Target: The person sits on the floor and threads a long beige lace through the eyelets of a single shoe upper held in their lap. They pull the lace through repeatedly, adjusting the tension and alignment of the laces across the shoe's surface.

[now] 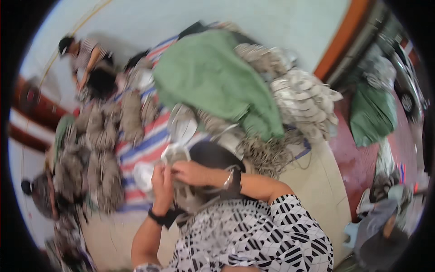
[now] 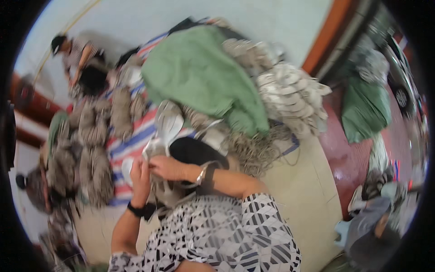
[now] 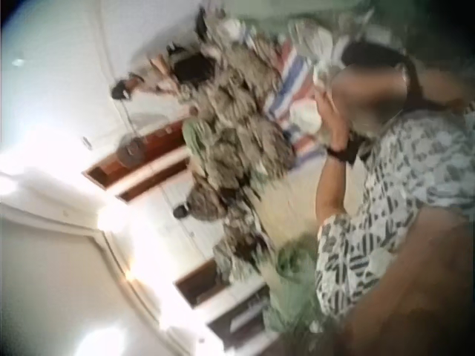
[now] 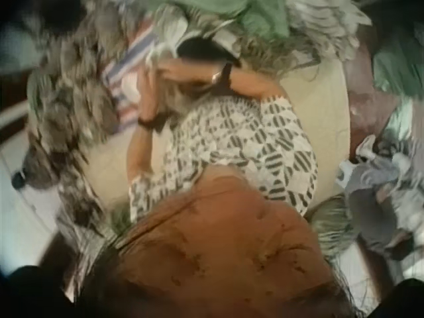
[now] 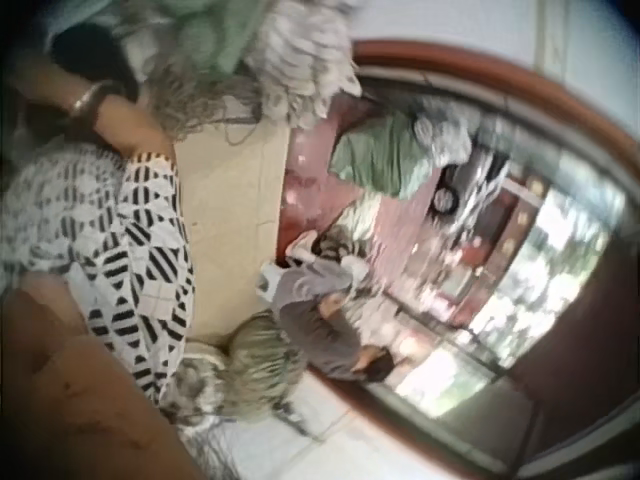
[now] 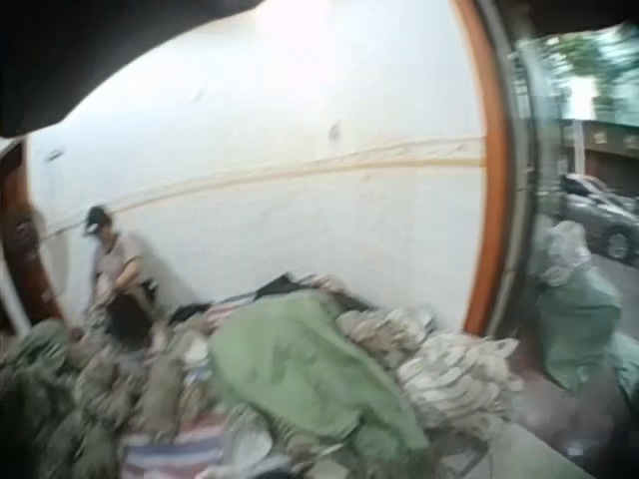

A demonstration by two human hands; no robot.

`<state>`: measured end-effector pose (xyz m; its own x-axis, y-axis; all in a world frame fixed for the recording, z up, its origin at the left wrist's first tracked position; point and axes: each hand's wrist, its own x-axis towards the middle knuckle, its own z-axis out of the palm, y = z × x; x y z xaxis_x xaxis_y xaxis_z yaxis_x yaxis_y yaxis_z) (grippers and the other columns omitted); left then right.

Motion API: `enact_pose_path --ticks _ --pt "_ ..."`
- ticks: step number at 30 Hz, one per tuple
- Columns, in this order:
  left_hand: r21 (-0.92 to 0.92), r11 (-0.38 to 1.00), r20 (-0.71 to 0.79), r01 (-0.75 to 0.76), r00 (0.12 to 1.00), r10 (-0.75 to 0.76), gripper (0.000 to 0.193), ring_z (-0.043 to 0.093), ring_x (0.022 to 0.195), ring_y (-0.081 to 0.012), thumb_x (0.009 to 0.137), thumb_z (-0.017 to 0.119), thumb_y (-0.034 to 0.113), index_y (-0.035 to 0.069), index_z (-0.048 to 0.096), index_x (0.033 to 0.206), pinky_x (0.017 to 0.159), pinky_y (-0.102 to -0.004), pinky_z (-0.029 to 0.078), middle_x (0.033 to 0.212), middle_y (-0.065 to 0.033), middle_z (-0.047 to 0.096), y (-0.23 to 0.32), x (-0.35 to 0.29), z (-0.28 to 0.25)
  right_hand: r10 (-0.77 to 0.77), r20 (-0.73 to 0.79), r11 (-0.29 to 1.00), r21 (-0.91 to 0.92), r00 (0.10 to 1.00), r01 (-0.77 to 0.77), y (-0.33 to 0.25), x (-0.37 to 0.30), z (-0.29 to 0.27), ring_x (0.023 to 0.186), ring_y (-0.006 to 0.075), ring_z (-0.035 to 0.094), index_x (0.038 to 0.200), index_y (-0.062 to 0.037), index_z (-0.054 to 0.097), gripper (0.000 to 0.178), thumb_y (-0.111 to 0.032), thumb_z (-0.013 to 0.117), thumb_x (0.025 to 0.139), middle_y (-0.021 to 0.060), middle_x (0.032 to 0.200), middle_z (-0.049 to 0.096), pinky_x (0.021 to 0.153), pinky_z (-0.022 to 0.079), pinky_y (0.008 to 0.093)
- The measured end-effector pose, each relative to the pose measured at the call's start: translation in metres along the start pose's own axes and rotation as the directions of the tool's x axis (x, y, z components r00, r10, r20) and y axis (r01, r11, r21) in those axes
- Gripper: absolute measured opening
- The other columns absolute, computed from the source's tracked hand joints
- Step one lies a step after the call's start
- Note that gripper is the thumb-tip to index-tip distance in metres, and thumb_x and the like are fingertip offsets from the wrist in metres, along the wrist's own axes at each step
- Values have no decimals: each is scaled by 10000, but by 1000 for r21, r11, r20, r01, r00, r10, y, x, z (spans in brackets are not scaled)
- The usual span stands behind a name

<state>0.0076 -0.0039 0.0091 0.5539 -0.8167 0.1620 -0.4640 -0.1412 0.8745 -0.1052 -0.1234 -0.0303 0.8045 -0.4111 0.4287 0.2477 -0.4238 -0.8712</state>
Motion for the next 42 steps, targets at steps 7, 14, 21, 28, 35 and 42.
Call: enact_pose_path --ticks 7,14,21,28,35,42 --pt "-198 956 -203 216 945 -255 106 477 737 -74 924 501 73 15 556 993 663 -223 404 866 -27 545 -40 -16 9 562 186 464 736 806 -493 34 -35 -105 450 40 365 975 -9 614 185 -134 500 899 -61 574 398 386 292 216" --pt "-296 929 -246 223 922 -300 225 559 741 -95 957 481 62 16 574 1157 705 -229 468 882 -34 630 -51 -41 15 659 -717 751 615 227 -238 36 -106 -297 385 33 262 741 -119 525 187 -135 532 927 -88 508 307 362 198 203" --pt "-227 936 -69 270 954 -292 231 574 710 -68 963 492 75 21 595 1163 667 -209 477 875 -40 658 -42 -50 -12 551 256 721 333 794 -608 26 -32 -99 492 89 518 949 -48 632 201 -206 511 921 39 753 657 425 396 236" --pt "-119 950 -69 290 952 -299 265 573 655 -69 963 501 118 20 557 1203 622 -207 475 842 -61 665 -37 -49 -14 391 842 897 -440 372 54 -46 -24 -52 605 339 623 783 -10 619 172 -128 508 842 175 675 616 572 505 438" --pt "-398 846 -30 356 916 -399 212 605 709 -108 946 517 101 -32 557 1107 694 -235 501 872 -81 672 -46 -56 -15 497 174 578 -797 850 -175 -25 -37 -117 496 128 591 961 -11 636 189 -171 548 913 56 671 618 474 460 276" --pt "-113 945 120 308 948 -294 216 513 647 -88 945 524 196 11 617 881 617 -240 433 726 -4 604 -49 -64 -11 366 293 810 -567 883 -148 -29 -27 -32 585 355 583 864 -37 608 129 -123 512 869 174 731 619 537 486 402"
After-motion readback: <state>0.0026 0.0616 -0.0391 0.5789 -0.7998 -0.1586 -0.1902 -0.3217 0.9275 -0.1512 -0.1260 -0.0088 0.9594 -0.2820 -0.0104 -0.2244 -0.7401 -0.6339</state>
